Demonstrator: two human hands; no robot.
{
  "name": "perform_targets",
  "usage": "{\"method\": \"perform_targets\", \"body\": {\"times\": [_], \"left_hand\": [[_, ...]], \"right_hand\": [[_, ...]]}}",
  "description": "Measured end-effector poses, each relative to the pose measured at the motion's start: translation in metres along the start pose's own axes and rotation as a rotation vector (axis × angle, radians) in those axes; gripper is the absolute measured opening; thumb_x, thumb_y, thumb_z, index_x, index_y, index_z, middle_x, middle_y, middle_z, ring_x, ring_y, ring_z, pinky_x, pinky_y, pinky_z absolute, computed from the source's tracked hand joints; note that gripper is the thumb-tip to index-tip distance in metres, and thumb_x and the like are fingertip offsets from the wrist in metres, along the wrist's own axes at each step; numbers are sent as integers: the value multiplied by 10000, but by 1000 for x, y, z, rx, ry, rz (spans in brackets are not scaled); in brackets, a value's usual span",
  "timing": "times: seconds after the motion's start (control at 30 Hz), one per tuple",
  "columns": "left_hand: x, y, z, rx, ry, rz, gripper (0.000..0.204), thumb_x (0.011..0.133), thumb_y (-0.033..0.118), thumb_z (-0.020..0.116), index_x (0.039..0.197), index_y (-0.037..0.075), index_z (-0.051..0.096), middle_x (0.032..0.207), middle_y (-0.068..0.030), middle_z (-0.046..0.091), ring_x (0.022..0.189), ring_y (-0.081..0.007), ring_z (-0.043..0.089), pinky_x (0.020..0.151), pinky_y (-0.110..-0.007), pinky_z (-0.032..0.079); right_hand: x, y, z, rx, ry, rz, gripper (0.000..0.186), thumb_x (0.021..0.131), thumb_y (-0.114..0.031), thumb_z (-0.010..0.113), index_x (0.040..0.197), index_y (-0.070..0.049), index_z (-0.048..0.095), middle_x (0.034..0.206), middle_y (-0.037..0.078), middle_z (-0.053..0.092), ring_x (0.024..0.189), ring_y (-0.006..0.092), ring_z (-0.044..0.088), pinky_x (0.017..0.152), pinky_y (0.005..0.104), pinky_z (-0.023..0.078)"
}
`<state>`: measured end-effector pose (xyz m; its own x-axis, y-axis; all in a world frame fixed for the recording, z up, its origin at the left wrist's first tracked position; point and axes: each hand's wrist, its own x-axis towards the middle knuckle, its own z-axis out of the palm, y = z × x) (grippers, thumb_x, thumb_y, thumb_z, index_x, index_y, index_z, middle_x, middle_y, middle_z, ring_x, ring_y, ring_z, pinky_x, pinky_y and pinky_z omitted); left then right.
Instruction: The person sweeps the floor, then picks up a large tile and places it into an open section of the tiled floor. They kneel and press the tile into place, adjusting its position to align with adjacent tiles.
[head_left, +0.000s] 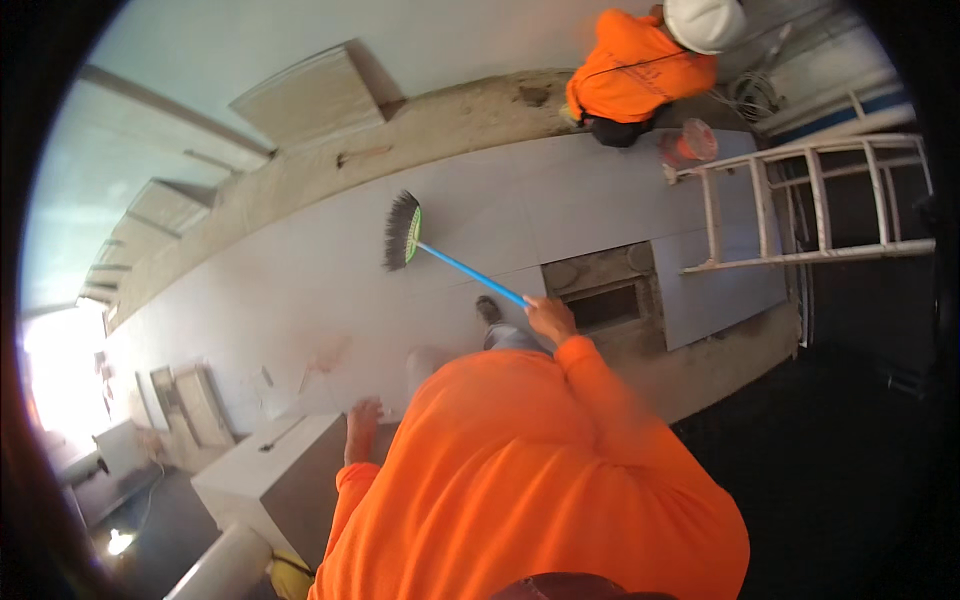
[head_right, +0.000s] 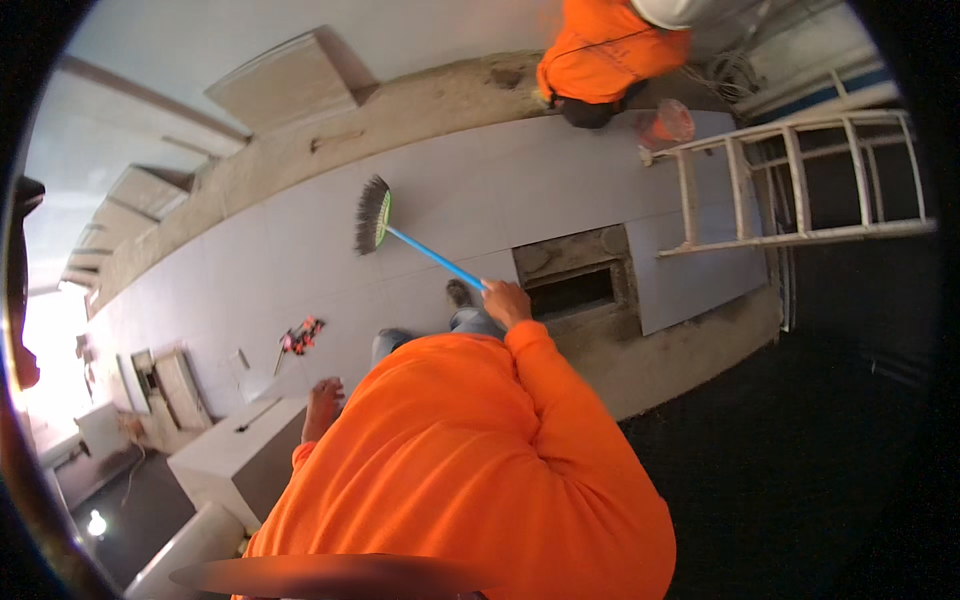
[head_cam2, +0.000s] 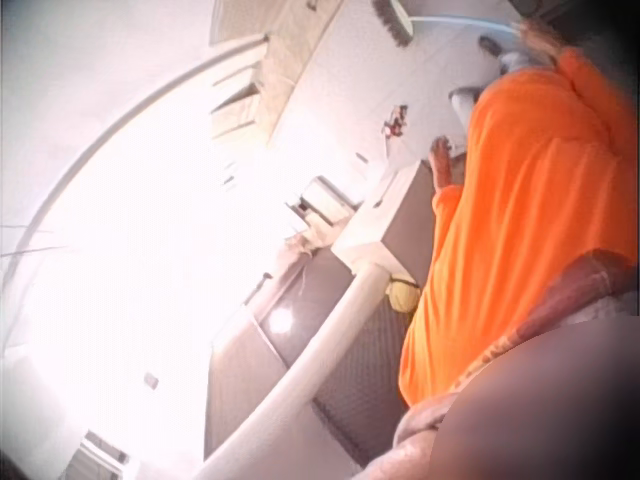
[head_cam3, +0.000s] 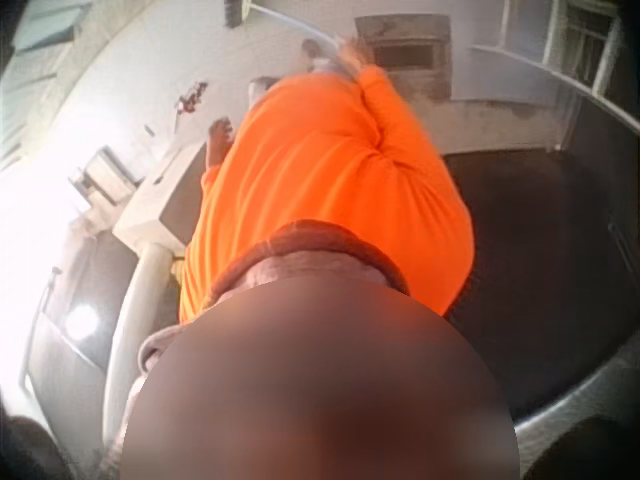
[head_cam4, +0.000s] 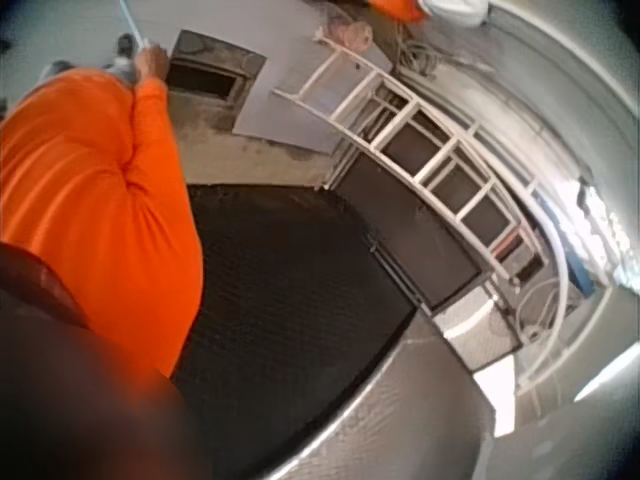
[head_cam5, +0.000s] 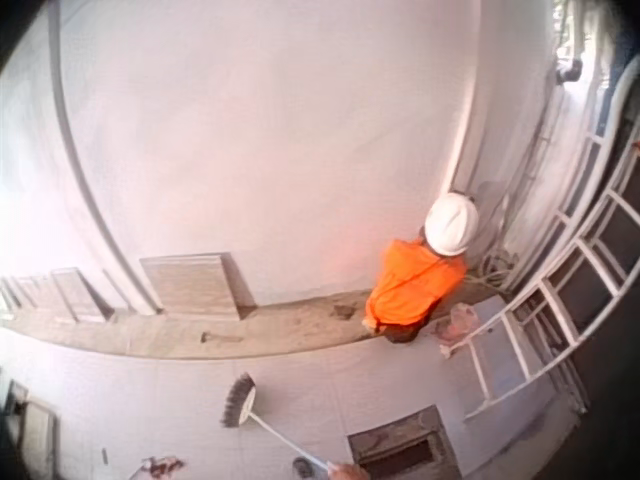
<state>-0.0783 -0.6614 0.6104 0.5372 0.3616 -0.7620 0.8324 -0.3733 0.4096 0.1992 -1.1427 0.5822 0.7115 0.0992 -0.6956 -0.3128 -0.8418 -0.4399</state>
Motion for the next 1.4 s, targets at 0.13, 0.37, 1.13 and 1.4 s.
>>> {"method": "perform_targets", "body": {"times": [0.13,0.37,1.13,1.4], "left_hand": [[-42,53,-21,-374,184,-6,376,980,277,638,1186,-27,712,1097,-99,730,893,-206,704,786,-355,556],[-149,-56,53,-554,427,-289,329,973,299,643,1122,16,718,921,-29,688,816,-161,641,717,-339,516],[-80,-69,33,-702,260,-281,332,1008,240,629,1229,4,706,1032,-64,727,902,-164,675,812,-326,546],[-129,-114,-122,-582,502,-451,341,944,260,643,1188,30,705,944,-47,704,804,-161,666,685,-294,527]], "right_hand": [[58,5,3,-245,-53,79,350,991,-341,603,1323,-295,704,1165,101,757,1087,355,716,915,499,577],[-9,144,-123,-297,78,336,281,953,-352,620,1180,-280,771,1137,115,750,1059,381,703,889,497,562],[95,-209,33,-270,-211,-185,440,970,-363,592,1343,-158,706,1187,202,741,1119,373,706,976,471,544],[167,-455,269,-313,-197,-276,390,1005,-279,572,1381,-275,678,1248,117,735,1172,324,699,982,464,569]]}}
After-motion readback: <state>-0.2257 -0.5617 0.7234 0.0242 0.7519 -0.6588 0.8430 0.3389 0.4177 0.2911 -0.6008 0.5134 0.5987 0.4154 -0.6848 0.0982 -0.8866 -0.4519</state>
